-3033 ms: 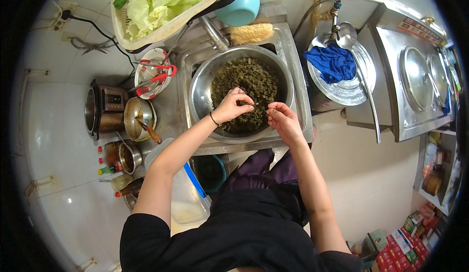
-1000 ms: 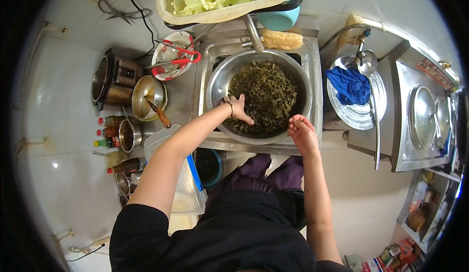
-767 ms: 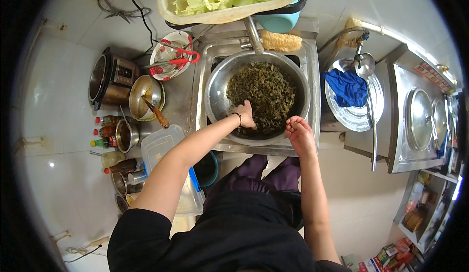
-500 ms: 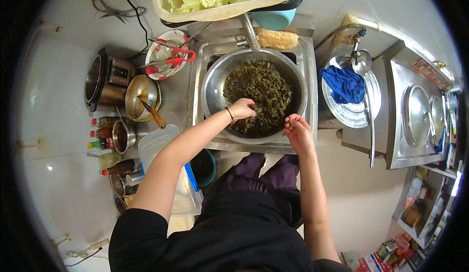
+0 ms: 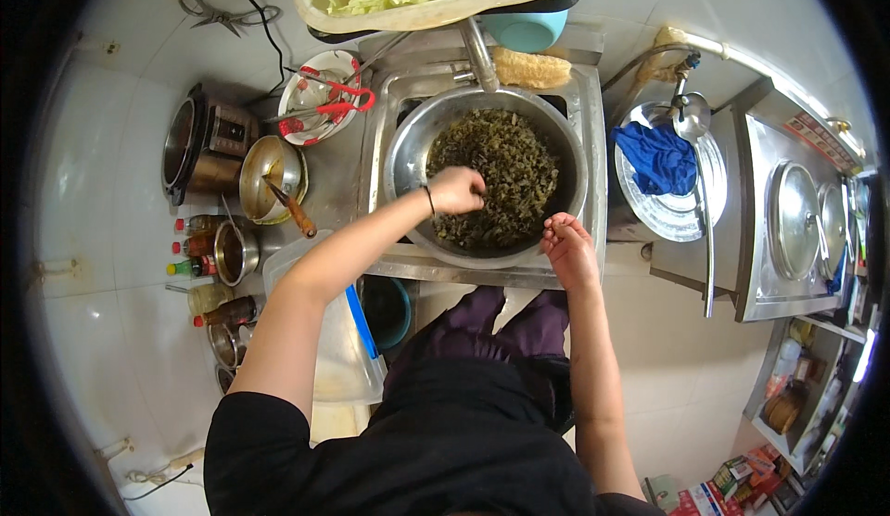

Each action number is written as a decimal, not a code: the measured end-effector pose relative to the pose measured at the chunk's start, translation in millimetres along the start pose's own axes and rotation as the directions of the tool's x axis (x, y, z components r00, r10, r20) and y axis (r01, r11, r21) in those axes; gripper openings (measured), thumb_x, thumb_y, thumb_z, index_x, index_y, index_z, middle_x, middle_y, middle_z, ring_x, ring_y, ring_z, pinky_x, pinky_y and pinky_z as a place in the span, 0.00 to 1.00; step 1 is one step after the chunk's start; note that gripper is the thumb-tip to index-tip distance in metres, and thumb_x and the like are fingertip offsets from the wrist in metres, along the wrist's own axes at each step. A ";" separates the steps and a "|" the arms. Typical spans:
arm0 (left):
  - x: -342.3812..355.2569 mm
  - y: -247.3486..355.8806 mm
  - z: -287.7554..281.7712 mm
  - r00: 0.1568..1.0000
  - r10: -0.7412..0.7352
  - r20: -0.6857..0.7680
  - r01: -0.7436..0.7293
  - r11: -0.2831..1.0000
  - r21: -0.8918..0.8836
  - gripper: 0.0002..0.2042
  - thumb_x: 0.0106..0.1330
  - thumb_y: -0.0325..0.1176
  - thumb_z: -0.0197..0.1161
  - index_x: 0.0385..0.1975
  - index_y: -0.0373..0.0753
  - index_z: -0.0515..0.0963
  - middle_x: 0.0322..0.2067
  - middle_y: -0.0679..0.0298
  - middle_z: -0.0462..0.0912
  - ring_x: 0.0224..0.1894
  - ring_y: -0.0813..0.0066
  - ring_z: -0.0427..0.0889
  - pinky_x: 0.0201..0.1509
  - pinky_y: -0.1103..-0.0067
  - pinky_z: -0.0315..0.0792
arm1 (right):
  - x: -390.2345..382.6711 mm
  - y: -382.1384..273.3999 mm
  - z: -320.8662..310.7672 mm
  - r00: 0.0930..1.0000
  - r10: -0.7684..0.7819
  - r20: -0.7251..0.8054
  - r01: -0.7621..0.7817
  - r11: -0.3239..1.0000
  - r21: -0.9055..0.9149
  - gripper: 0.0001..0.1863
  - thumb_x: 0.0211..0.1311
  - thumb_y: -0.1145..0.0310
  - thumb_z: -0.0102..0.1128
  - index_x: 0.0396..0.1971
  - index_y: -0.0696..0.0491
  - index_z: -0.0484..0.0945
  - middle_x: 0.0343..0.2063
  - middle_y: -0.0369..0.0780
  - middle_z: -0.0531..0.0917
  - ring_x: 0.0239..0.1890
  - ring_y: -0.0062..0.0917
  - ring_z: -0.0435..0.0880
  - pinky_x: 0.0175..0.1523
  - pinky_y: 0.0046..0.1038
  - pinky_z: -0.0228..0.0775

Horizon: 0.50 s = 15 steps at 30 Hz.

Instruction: The person washes a large quantity of dark green leafy vegetables in a metal bowl placed in a kitchen sink. They repeatedly submerge, agitate, and lift handfuls of the vegetables under running water, then return them to the bowl. The process continues throughout the clip with no visible final state change.

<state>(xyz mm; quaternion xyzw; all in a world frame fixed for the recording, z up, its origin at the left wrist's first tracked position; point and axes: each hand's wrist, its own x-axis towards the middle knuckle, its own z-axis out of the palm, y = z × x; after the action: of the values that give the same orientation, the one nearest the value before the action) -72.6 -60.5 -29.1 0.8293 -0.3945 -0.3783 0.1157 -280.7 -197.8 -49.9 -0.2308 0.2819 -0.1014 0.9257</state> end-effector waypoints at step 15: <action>-23.9 -6.3 21.8 0.981 0.084 0.174 -0.156 0.876 0.457 0.12 0.54 0.37 0.54 0.38 0.49 0.78 0.39 0.70 0.76 0.44 0.63 0.68 0.47 0.69 0.65 | -3.6 -1.8 5.0 1.000 0.004 -0.020 -0.004 1.000 -0.005 0.03 0.56 0.77 0.45 0.30 0.56 0.69 0.28 0.37 0.73 0.26 0.18 0.71 0.31 0.18 0.65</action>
<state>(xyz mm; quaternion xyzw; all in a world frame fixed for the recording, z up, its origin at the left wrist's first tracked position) -94.4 -36.3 -34.3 0.7758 -0.5326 -0.3248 -0.0944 -280.9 -196.4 -43.7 -0.2314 0.2916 -0.1012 0.9226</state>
